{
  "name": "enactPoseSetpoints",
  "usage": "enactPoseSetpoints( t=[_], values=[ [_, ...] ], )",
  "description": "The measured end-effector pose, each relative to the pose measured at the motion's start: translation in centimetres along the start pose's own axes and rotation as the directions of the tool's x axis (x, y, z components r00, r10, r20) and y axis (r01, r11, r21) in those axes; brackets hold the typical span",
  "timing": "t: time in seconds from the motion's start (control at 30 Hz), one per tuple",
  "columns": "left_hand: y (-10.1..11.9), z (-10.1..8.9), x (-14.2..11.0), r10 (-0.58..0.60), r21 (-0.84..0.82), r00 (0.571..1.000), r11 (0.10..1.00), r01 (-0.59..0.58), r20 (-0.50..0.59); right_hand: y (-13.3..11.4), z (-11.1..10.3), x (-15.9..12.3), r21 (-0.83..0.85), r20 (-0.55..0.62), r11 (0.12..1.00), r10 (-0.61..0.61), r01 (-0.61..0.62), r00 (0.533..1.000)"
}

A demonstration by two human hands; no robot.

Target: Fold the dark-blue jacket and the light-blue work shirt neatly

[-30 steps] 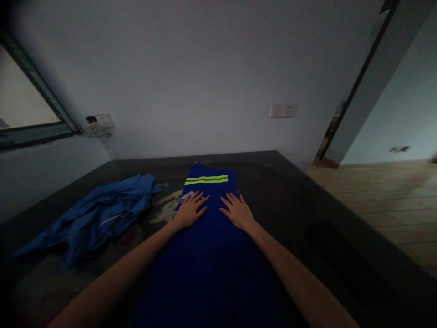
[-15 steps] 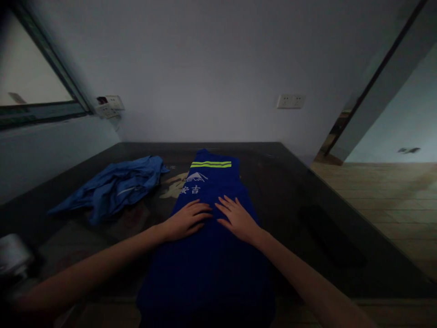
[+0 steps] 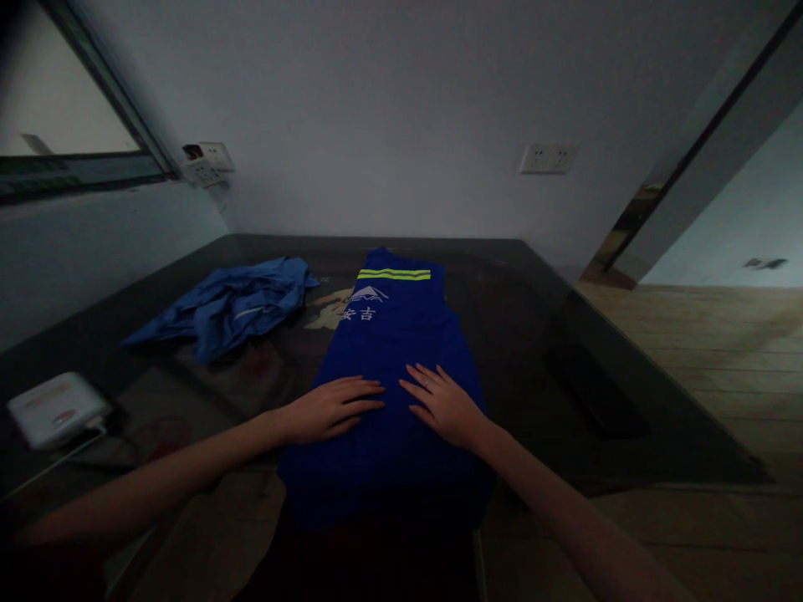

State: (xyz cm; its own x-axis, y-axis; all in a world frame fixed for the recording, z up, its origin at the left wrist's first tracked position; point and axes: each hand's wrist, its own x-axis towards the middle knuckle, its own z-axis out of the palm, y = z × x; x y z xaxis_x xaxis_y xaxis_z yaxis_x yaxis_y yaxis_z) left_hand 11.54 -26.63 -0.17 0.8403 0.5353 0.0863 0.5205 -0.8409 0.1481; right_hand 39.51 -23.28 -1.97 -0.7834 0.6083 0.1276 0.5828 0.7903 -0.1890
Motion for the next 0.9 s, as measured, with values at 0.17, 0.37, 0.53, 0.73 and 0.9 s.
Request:
enactPoseSetpoints(
  t=[0.17,0.37,0.53,0.73,0.9],
  values=[
    [2.4,-1.3,-3.3,0.173,-0.051,0.982,0.984,-0.170,0.077,-1.3,-1.6,-4.6,0.075,0.105,0.975,-0.215,0.208,0.971],
    [3.5,-1.3,-6.9,0.211,-0.004,0.963,0.977,-0.213,0.170,-0.5,-1.4,-10.5,-0.076,0.159,0.942,-0.313,0.328,0.936],
    [3.5,0.0,-6.8,0.192,0.153,0.979,0.968,-0.200,0.066,-0.3,-0.5,-10.8,-0.222,0.048,0.907,-0.356,0.357,0.933],
    [3.7,-0.1,-6.8,0.272,0.142,0.960,0.950,-0.279,0.068,-1.2,-1.0,-8.8,-0.144,0.033,0.886,-0.442,0.442,0.896],
    [4.5,0.0,-7.1,0.343,0.073,0.939,0.937,-0.342,0.002,-1.7,-1.4,-9.3,-0.117,0.059,0.859,-0.496,0.499,0.866]
  ],
)
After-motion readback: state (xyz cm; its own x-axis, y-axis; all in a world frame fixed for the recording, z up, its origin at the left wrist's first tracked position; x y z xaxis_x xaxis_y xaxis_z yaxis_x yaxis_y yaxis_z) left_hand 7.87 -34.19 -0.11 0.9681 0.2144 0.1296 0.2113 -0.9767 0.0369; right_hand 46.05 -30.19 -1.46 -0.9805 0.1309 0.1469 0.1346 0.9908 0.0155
